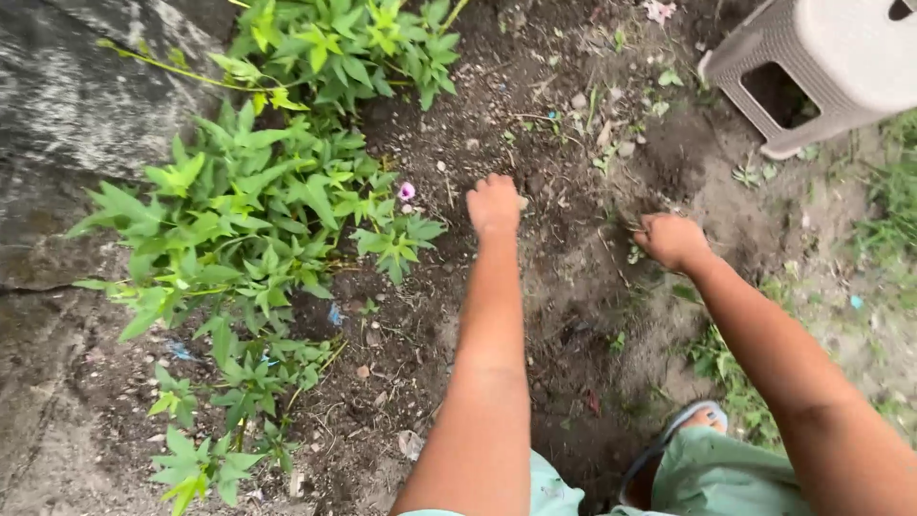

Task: Hand-pulling weeds and grass from a garden patch.

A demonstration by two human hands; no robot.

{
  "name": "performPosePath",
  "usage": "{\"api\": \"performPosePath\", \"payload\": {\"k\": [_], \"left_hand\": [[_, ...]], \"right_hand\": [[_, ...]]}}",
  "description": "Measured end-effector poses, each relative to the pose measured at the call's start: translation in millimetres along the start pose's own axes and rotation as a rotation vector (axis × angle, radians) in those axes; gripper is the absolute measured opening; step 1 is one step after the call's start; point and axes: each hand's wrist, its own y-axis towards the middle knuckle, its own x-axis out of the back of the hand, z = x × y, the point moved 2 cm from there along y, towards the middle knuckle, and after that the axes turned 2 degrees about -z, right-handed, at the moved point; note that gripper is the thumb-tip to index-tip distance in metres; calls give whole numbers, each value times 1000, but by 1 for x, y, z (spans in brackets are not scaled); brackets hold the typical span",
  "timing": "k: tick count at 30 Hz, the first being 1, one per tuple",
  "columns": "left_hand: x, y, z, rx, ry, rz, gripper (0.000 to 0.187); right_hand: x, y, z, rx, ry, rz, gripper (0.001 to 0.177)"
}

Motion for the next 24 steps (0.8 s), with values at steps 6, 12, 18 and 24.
{"api": "performPosePath", "payload": {"k": [6, 12, 18, 24], "left_hand": [[18, -3, 2, -85, 48, -71, 38], [20, -1, -15, -206, 22, -135, 43], [7, 4, -11, -44, -119, 28, 23], [24, -9, -13, -48, -77, 161, 21]], "right_hand": [[13, 27, -34, -79, 626, -312, 45], [5, -82, 65, 223, 288, 235, 26], [-187, -59, 35, 311, -300, -127, 38], [-213, -21, 38, -15, -142, 140, 35]]}}
